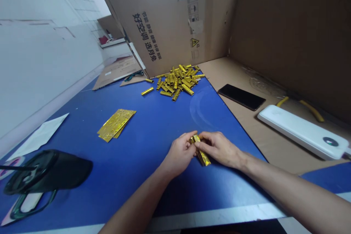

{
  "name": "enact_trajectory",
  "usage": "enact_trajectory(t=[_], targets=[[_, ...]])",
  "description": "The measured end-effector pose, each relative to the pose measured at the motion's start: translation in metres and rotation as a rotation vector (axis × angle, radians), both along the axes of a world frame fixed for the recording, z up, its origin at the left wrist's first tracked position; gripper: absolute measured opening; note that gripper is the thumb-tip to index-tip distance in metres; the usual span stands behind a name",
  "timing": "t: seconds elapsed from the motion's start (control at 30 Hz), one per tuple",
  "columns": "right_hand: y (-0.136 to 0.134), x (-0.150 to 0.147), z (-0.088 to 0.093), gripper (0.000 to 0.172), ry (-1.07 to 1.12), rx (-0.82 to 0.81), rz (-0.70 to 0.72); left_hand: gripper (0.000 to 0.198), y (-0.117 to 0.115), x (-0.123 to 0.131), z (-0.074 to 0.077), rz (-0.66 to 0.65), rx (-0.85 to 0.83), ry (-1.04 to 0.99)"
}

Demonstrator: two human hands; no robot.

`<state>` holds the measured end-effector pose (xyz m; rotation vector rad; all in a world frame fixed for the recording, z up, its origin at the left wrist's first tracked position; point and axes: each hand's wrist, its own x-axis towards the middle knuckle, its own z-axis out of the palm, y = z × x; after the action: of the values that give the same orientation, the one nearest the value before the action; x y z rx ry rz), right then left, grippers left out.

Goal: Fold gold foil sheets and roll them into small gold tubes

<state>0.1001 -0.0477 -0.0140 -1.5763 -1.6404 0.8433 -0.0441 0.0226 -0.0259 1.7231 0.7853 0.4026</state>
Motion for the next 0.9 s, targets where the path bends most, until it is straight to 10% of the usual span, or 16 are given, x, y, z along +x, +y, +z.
enact_trajectory(t=[0.63, 0.9], targets=[[-0.0039, 0.0025, 0.0089, 0.012, -0.096, 0.145, -0.014, 0.015, -0.0046, 0.0024, 0.0052, 0.112, 0.037, -0.064], [0.0029, 0.0062, 0.0034, 0.017, 0.461, -0.106, -0.051, 0.023, -0.0060, 0.0046, 0.0101, 0.165, 0.062, -0.048]])
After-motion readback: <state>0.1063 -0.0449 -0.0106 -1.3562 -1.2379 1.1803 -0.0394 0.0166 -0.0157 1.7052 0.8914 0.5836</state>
